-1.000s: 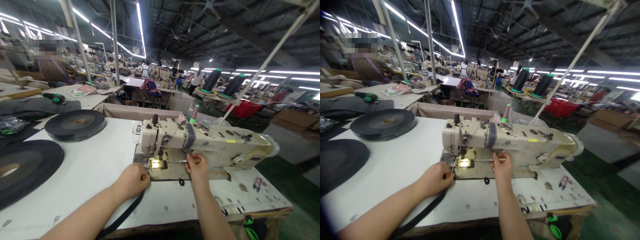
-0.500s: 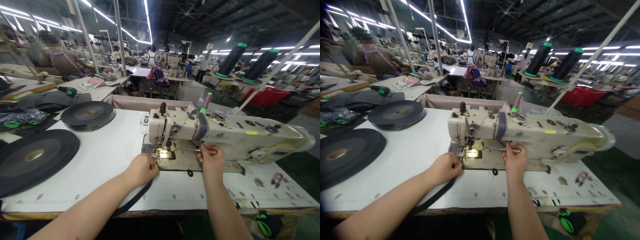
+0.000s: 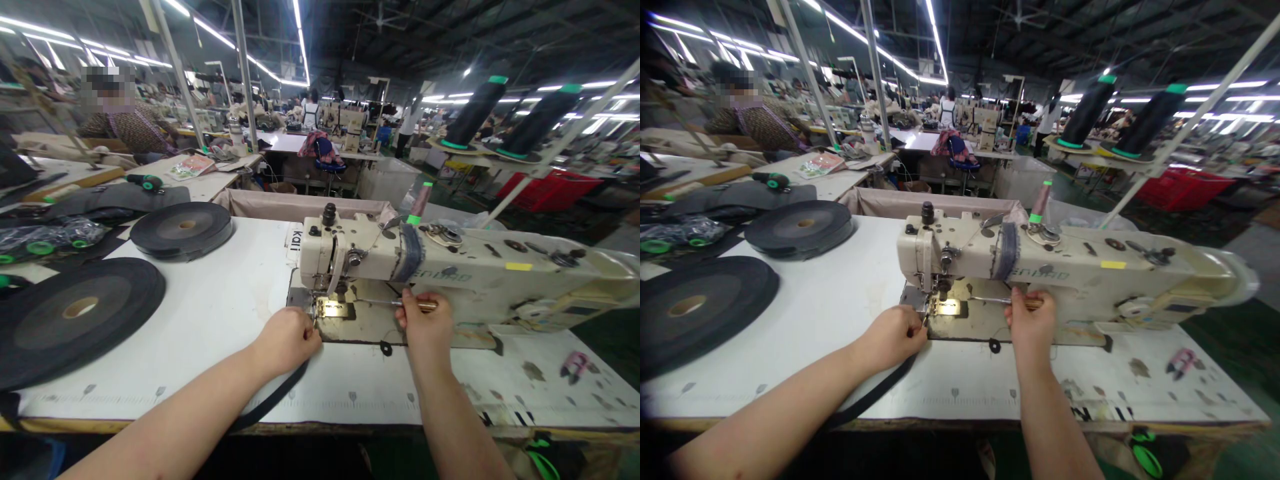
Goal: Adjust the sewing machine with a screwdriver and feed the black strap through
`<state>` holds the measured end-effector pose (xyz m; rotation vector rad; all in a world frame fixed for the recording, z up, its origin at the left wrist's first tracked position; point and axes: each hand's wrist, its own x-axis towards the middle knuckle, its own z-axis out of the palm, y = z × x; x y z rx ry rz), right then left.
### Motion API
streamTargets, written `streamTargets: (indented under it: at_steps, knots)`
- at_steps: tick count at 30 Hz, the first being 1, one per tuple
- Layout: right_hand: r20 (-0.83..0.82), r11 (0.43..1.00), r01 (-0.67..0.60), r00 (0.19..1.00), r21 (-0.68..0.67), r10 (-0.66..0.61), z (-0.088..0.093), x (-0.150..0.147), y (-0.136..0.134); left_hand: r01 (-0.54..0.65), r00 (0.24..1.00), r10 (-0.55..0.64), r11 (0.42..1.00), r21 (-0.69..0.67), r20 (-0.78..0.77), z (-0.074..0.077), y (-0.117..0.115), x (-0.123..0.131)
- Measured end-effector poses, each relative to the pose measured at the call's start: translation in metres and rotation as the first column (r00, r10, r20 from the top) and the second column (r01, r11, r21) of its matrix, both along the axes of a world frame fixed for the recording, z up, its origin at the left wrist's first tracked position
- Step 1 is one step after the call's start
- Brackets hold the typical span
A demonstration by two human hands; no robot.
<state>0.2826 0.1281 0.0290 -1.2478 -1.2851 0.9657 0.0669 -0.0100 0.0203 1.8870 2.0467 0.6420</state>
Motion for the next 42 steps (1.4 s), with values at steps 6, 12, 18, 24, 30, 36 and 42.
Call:
streamTargets:
  at_steps: [6, 12, 18, 24, 30, 36, 42]
  knots:
    - [0.026, 1.0, 0.029, 0.999, 0.004, -0.029, 0.0015, 0.0006, -0.0038, 0.012, 1.0, -0.012, 1.0, 0.027, -0.004, -0.0028, 0.0006, -0.001]
    - [0.019, 0.999, 0.034, 0.999, 0.013, -0.034, 0.0009, 0.0002, -0.0062, 0.018, 1.0, -0.018, 1.0, 0.025, 0.006, -0.0035, 0.0007, -0.0014]
    - [0.033, 0.999, 0.026, 0.999, 0.023, -0.026, 0.0013, -0.0008, -0.0092, -0.001, 1.0, 0.001, 1.0, 0.0, -0.016, 0.0013, 0.0001, 0.0005]
    - [0.016, 1.0, -0.012, 1.0, 0.005, 0.012, -0.0024, 0.002, -0.0073, 0.004, 1.0, -0.004, 1.0, 0.002, -0.018, 0.0015, -0.0002, 0.0007]
    - [0.056, 0.999, -0.023, 0.998, -0.025, 0.025, -0.0012, 0.0039, -0.0078, 0.008, 1.0, -0.008, 1.0, 0.014, -0.002, 0.0012, -0.0005, 0.0001]
    - [0.049, 0.999, -0.045, 0.998, -0.018, 0.046, -0.001, 0.0037, -0.0088, 0.014, 1.0, -0.013, 1.0, 0.011, -0.004, 0.0001, 0.0, -0.0005]
    - [0.031, 1.0, -0.022, 0.999, -0.014, 0.022, -0.0022, 0.0043, -0.0092, 0.003, 1.0, -0.003, 1.0, 0.016, -0.021, -0.0005, 0.0003, -0.0002]
